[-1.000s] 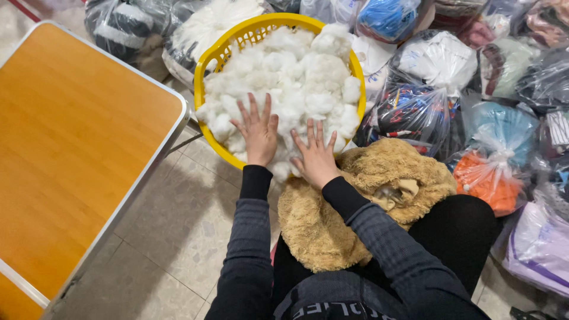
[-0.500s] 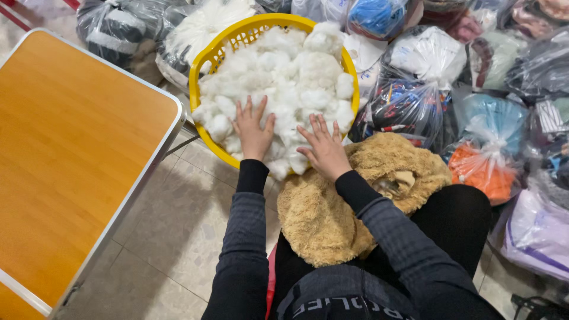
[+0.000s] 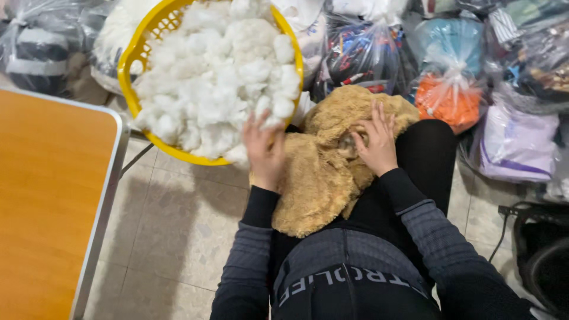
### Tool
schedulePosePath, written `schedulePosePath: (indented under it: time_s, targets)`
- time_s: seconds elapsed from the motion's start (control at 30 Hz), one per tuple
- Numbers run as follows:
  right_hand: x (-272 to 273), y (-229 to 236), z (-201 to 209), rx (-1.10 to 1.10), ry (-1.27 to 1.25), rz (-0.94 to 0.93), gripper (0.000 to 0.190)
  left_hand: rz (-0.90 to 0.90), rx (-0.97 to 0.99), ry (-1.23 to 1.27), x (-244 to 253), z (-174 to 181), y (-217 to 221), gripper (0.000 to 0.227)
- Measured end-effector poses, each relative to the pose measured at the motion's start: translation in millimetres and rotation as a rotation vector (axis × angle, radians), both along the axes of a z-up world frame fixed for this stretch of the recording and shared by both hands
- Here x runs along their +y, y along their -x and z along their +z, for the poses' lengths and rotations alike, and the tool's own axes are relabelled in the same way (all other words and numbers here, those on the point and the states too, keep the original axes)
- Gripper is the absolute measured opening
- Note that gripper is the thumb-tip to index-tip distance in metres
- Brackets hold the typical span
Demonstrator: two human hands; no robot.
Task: The person repeatedly takes handfuls of white stuffing from a yellow basket and presses it into the opening of a tan plush toy held on their lap. The person continues to add and compress the stuffing into the toy throughout the clip.
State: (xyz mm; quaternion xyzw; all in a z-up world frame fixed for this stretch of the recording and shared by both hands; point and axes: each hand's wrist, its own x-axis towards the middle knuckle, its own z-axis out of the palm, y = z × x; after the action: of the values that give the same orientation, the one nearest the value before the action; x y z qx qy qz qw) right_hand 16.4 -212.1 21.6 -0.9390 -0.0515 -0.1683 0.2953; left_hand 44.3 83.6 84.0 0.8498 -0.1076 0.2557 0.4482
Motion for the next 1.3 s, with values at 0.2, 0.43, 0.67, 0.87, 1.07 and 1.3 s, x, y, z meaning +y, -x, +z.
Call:
schedulePosePath:
  time_s: [0.2,0.43,0.67,0.87,1.07,1.3]
  targets:
    - [-15,25,-27,0.042,0.167,-0.068,0.015,-0.309,0.12,-0.285,-81,-37,18,0.009]
    - [6,3,-49,0.137,0.384,-0.135,0.027,-0.3,0.208,-0.435,-103,-79,18,0.031]
    - [39,-37,-66,0.283,0.51,-0.291,0.035,-0.31,0.261,-0.535,-102,-100,19,0.038]
    - [29,-52,-73,0.271,0.701,-0.305,0.02,-0.292,0.255,-0.607,-102,-109,17,0.048]
    - [7,-22,-67,0.15,0.563,-0.168,0.015,-0.27,0.281,-0.57,-104,-113,12,0.061]
    - [-5,22,-41,0.162,0.43,-0.135,0.014,-0.199,0.271,-0.584,-115,-91,6,0.055]
